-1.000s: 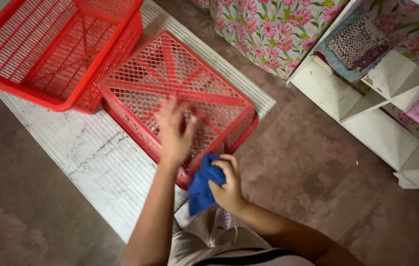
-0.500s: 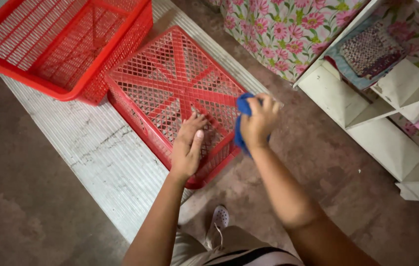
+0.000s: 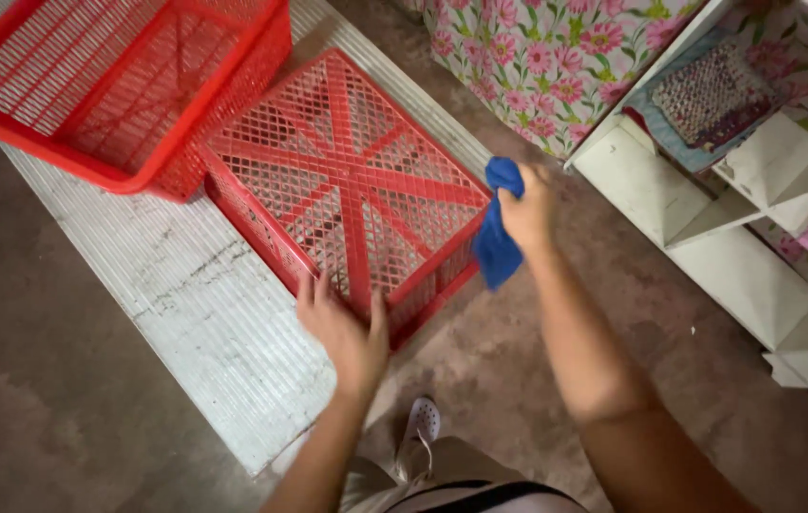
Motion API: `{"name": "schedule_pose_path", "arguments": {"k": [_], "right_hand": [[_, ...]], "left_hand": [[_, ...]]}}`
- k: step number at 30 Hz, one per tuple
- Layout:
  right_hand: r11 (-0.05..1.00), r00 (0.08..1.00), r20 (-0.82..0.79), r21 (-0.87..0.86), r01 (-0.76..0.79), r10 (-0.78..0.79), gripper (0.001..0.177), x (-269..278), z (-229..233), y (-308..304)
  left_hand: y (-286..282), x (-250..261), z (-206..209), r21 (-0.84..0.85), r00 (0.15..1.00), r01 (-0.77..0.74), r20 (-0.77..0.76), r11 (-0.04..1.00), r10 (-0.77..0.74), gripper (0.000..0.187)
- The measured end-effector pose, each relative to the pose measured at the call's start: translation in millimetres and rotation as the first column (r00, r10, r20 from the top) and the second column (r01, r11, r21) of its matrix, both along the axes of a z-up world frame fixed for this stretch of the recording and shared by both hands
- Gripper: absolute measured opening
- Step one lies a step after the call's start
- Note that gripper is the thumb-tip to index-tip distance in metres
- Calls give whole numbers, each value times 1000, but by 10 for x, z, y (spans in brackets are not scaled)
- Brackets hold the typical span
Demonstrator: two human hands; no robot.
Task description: The person wipes the inside and outside of a red plastic basket using a blue cloth. They rotate the basket to clean all sides, then place it on a shelf. The person repeats the process with a second red basket.
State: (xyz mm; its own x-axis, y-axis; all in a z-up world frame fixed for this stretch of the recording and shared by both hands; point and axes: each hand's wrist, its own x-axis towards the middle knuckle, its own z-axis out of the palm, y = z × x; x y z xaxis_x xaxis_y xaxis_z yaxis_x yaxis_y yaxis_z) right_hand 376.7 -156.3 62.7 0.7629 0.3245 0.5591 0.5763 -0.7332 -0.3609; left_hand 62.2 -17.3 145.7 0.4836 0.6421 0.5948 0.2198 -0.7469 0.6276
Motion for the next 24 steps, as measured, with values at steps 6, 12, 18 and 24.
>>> {"name": "schedule_pose_path", "arguments": {"k": [6, 12, 18, 24], "right_hand": [[876, 690, -682, 459, 144, 244, 44, -345, -168, -190], [798, 720, -561, 602, 17, 408, 72, -2148, 58, -159], [693, 717, -276, 611, -383, 640, 32, -2654, 510, 375], [740, 738, -126, 258, -621, 663, 42, -2659, 293, 784]], "left_hand": [[98, -254, -385, -378, 995, -39, 67, 925, 69, 77], [1481, -524, -412, -401, 970, 73, 241, 913, 28, 45], [2134, -399, -327, 51, 966, -195, -165, 980, 200, 17], [594, -10, 123, -480, 964, 220, 242, 850, -113, 33]]}}
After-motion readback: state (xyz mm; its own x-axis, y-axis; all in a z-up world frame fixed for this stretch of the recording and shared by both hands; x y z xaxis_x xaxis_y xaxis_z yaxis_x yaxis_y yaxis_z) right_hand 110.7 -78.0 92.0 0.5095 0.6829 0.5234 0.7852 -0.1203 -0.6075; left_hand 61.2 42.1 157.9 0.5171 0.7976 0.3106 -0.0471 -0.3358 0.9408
